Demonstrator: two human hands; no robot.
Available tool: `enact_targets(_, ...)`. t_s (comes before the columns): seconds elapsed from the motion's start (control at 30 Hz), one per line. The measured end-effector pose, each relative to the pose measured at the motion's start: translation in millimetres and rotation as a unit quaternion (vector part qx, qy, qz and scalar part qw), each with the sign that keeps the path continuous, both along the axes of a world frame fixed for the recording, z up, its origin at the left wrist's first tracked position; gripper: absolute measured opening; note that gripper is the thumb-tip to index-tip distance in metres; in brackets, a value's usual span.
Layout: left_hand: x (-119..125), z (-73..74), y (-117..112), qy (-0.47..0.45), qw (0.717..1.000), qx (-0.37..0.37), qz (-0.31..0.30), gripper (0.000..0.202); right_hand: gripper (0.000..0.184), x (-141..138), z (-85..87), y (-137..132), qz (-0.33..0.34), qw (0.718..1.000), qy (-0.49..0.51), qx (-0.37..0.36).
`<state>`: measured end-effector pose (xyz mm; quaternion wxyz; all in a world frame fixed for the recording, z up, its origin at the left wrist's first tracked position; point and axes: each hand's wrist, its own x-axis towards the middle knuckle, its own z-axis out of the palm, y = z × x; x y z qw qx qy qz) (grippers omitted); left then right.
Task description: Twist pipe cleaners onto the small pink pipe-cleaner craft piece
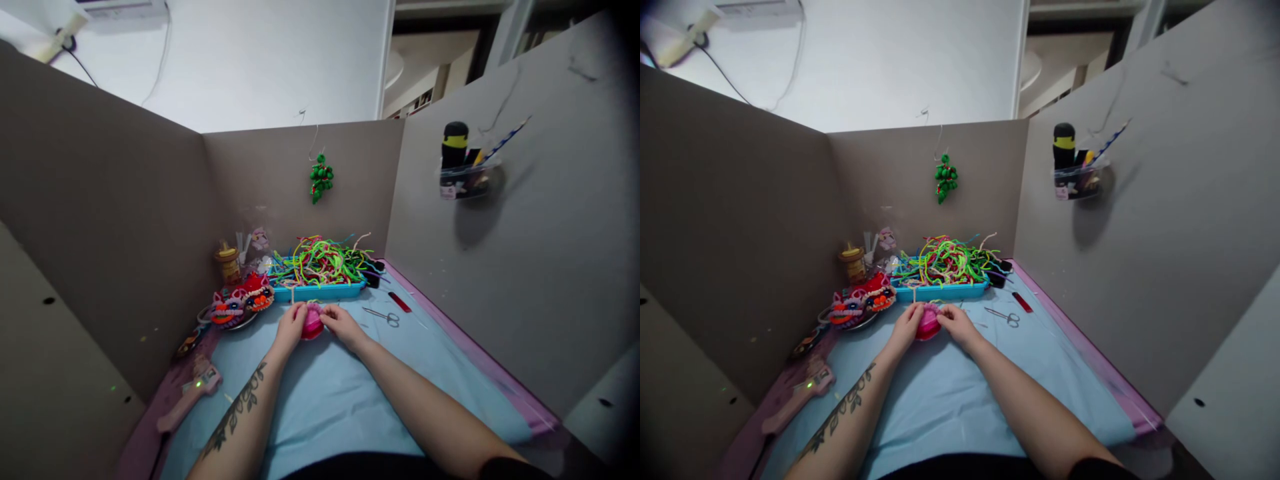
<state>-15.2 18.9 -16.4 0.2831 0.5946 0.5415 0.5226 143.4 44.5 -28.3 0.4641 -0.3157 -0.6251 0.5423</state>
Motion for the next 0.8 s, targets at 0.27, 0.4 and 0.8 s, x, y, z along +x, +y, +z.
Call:
enact_targets(0.27,3,-4.6,2,-0.082,0.997,-0.007,0.011,0.025,0.025,0,-2.1,1,0.012,1.0,0.009,-0.006)
enact_targets(0.4,5,-2.1,2,-0.216,0.975,-0.051,0.015,0.029,0.024,-1,-5.9,3,0.002,1.0,0.0,-0.011)
enact_targets(0.8,-4,13.7,-3,-0.505,0.847,-0.161,-0.041,0.075,0.017,1,-10.4,8,-0.032,0.999,0.011,-0.012)
